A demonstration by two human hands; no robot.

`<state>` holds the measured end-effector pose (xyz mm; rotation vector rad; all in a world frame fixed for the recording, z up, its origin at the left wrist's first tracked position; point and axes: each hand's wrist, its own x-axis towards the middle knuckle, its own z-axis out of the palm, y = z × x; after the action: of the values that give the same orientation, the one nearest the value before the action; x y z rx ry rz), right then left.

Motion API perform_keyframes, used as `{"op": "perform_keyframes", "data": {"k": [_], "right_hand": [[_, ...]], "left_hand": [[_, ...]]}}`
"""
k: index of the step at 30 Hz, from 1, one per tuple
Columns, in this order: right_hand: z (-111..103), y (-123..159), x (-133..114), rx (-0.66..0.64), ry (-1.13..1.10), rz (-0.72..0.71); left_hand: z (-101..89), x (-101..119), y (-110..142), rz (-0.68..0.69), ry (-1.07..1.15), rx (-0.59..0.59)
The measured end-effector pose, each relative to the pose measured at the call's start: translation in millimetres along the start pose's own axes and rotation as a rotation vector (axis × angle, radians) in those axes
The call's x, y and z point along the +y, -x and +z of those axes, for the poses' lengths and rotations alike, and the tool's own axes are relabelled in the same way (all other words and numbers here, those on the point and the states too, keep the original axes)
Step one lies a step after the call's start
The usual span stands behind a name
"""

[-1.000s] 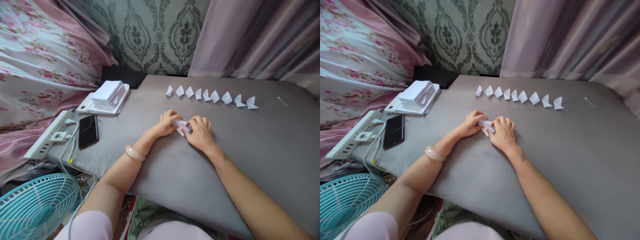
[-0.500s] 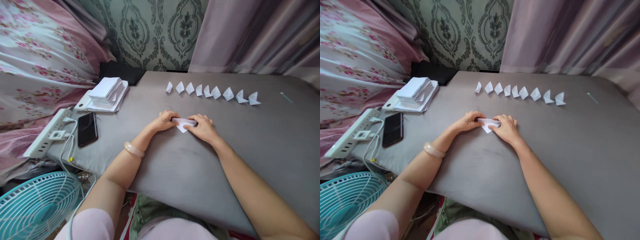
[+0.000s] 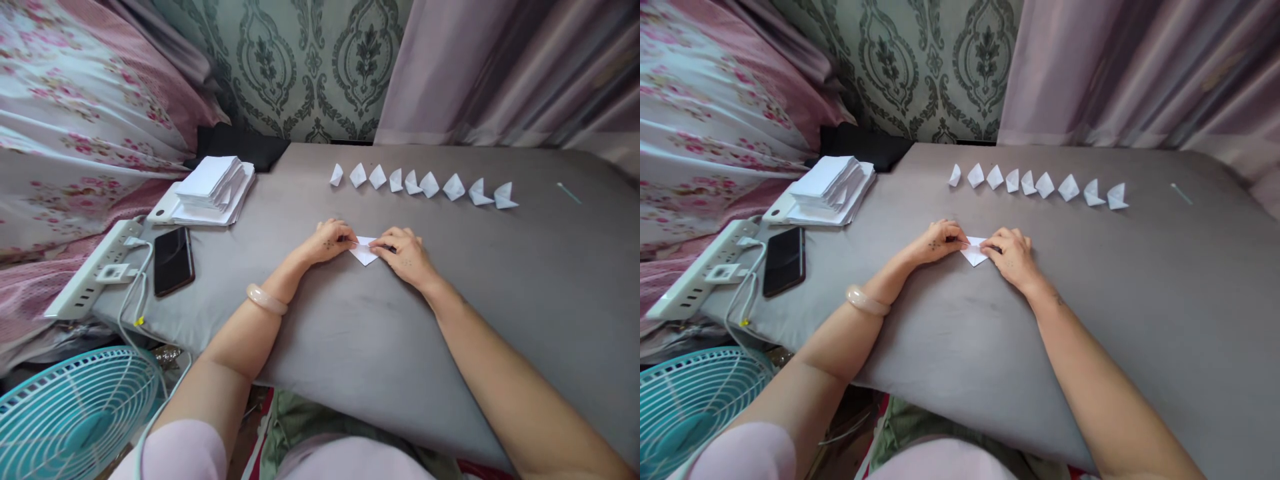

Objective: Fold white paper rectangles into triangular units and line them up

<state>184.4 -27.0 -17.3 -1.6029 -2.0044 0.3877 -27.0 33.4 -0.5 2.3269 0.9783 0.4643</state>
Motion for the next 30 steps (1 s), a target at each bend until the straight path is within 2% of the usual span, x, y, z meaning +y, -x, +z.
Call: {"op": "perform_keyframes", "data": {"k": [6,10,13,19,25,30], "right_hand": [[-0.1,6.2,2.4,0.009,0.128,-0.168],[-2.1,10.8,1.3,-0.003,0.196,-0.244],[-3.9,13.7,0.7,-0.003,0.260,-0.278],[-7.8,17.1,-2.9,-0.012,0.365,-0.307],[-13.5,24.9,-10.6,-0.042,0.408,-0.246],[-18.3,29.2,-26.1,-0.074,0.443,-0.176]], "left_hand": [[1.2,0.8,3.5,0.149,-0.213,0.012],[1.1,-2.2,5.8,0.279,-0.256,-0.025],[-0.8,-1.0,9.8,0.311,-0.289,-0.036],[-2.8,2.6,16.1,0.301,-0.337,-0.048],[-7.8,5.4,18.6,0.260,-0.398,-0.112],[-11.3,30.7,28.9,0.136,-0.499,-0.173]]}}
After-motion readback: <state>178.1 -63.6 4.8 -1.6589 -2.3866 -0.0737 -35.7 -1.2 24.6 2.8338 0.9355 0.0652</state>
